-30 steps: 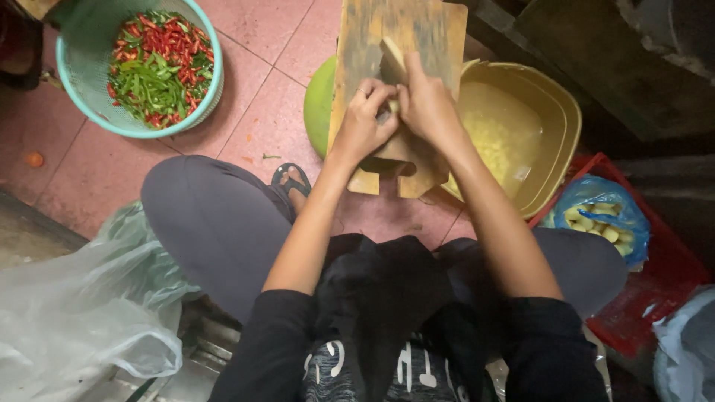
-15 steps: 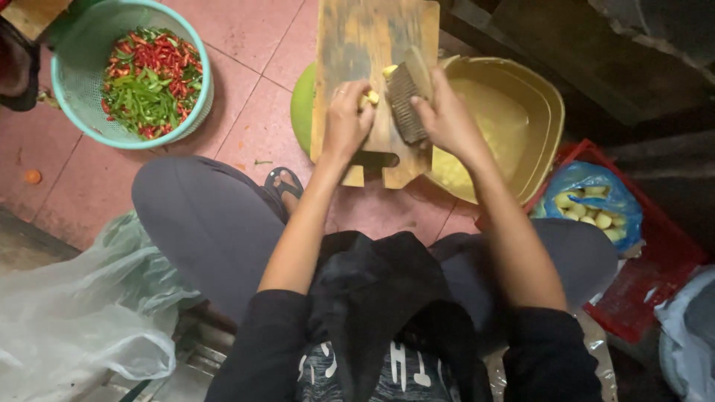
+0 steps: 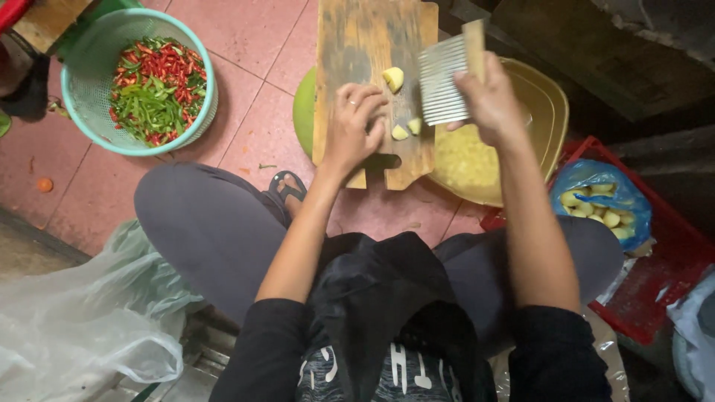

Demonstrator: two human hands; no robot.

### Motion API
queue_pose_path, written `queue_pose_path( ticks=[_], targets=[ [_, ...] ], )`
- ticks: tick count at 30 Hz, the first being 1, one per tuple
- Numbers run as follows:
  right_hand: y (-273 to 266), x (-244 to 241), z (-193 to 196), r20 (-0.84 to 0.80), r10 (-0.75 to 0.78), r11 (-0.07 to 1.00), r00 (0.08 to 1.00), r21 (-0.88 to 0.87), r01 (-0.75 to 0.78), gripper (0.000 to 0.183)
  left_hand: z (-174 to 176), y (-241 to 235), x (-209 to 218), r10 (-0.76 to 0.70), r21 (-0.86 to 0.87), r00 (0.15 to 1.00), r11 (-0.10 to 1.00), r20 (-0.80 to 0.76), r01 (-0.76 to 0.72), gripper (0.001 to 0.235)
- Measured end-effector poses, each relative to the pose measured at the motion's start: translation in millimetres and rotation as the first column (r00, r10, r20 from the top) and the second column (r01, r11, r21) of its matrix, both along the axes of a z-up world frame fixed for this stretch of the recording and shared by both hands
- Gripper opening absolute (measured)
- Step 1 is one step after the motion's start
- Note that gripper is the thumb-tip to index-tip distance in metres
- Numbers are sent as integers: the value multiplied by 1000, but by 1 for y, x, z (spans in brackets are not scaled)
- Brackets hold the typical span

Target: Slicing potatoes using a hand-held serrated slicer into a basin of water.

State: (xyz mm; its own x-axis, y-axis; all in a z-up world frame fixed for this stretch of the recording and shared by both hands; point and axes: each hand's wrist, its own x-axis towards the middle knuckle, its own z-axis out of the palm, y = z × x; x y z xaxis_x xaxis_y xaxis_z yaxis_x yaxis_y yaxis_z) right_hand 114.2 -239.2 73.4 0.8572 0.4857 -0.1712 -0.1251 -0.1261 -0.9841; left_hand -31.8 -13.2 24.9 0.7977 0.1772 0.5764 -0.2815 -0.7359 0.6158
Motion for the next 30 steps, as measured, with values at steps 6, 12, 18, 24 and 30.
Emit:
queue_pose_path(
  ticks=[6,12,18,24,30],
  targets=[
    [-37,7,29,-23,-94,978,995,184,97,27,12,-22,0,-78,95,992,992,-100,87,41],
    [-62,5,38,10,-134,965,991,231,128,28,10,-32,-7,171,88,978,983,-123,-160,59],
    [-108,-3,93,66,-162,940,985,314,134,29,-36,-83,17,148,120,964,985,-220,-124,73],
    [-166,2,88,47,-262,881,964,419,219,38,-81,-205,104,16,130,986,991,-167,6,41],
    [-189,-2,86,91,-357,873,929,386,298,38,21,-202,114,-129,0,985,992,119,130,41]
  ],
)
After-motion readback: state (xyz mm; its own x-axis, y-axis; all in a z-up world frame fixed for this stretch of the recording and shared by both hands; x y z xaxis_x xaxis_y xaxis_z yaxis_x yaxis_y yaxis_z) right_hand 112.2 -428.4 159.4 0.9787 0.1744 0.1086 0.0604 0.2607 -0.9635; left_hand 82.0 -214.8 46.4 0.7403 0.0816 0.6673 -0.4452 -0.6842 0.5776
